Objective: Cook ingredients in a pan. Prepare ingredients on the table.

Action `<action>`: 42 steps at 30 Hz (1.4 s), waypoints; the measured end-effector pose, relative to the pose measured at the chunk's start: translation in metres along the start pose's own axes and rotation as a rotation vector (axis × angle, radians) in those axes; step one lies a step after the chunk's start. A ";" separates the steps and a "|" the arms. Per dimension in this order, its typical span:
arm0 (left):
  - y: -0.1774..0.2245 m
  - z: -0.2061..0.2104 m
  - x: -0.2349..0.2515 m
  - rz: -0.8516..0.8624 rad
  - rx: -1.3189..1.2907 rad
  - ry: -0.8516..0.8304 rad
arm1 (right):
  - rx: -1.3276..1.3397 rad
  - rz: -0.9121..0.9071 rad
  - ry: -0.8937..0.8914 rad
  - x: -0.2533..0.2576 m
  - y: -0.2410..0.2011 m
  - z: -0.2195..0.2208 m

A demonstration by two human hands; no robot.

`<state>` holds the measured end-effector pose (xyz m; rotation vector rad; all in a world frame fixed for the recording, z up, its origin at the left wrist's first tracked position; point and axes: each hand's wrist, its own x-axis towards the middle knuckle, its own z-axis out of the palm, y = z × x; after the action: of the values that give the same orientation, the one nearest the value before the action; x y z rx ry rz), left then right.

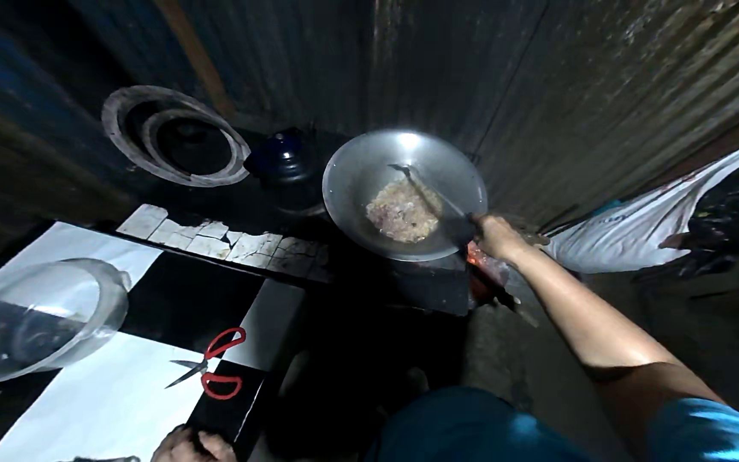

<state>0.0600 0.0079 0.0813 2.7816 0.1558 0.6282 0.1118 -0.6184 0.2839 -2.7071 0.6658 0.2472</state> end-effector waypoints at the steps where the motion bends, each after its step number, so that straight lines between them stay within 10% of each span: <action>1: 0.000 0.000 0.000 -0.003 -0.003 -0.002 | 0.003 -0.017 -0.028 -0.006 -0.005 0.005; 16: 0.000 -0.001 0.002 0.003 -0.005 -0.033 | -0.333 -0.185 -0.085 -0.172 0.035 -0.124; 23: 0.000 -0.001 0.002 0.007 -0.016 -0.003 | -0.274 0.005 -0.111 -0.117 0.001 -0.037; 30: 0.001 0.000 0.003 -0.002 -0.024 0.028 | -0.384 -0.087 -0.073 -0.168 0.022 -0.111; 42: -0.002 0.003 0.001 -0.020 -0.012 0.026 | -0.190 0.024 -0.048 -0.073 -0.007 -0.005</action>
<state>0.0621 0.0092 0.0787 2.7572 0.1848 0.6585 0.0517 -0.5839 0.3087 -2.8641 0.6936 0.3990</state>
